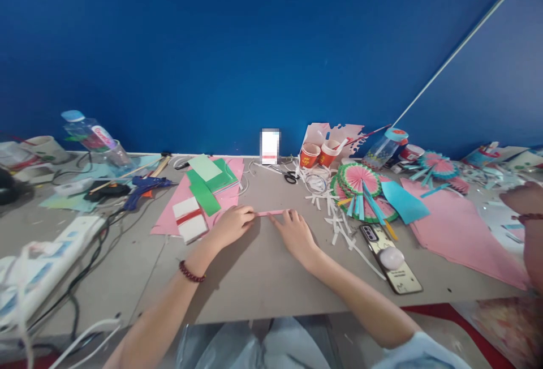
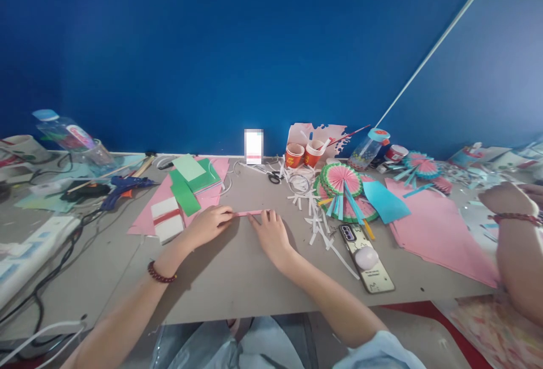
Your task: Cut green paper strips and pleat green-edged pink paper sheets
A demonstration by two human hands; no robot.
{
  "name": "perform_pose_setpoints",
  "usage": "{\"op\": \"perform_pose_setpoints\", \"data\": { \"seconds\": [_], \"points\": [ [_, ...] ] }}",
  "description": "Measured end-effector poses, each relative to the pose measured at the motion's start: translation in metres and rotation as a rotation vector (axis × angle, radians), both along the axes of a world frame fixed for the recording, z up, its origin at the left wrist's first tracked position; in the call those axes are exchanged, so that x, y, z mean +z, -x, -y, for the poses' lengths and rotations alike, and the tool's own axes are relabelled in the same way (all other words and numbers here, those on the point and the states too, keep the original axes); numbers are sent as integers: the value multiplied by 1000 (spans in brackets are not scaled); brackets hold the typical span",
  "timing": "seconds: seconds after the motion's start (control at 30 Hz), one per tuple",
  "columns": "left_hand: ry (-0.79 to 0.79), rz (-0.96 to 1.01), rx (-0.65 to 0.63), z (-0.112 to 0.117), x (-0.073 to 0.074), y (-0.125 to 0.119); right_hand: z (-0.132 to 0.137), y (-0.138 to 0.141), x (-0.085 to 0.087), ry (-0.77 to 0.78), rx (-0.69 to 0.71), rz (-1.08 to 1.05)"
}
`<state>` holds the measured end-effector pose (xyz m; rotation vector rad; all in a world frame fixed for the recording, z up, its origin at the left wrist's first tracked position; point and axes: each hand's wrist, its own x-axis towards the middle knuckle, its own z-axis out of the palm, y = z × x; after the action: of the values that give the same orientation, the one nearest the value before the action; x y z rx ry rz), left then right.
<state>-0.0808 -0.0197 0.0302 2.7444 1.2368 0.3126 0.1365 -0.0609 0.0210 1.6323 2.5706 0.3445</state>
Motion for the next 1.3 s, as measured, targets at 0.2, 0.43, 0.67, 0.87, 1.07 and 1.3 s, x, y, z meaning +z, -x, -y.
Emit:
{"op": "perform_pose_setpoints", "data": {
  "seconds": [0.2,0.43,0.67,0.87,1.07,1.3],
  "points": [
    [-45,-82,-36,1,-4,-2,1,-1,-2,-25,-9,-11],
    [-64,-70,-46,1,-12,-3,2,-2,-4,-29,3,-49],
    [-20,-33,-21,4,-9,-5,1,-4,-4,-15,9,-57],
    [0,-87,12,7,-2,-8,1,-3,-1,-6,6,-42],
    [-6,-76,19,5,0,-4,1,-4,1,-9,12,-38],
    [-11,-6,7,1,-3,-1,1,-5,-4,-12,12,-58]
  ]
}}
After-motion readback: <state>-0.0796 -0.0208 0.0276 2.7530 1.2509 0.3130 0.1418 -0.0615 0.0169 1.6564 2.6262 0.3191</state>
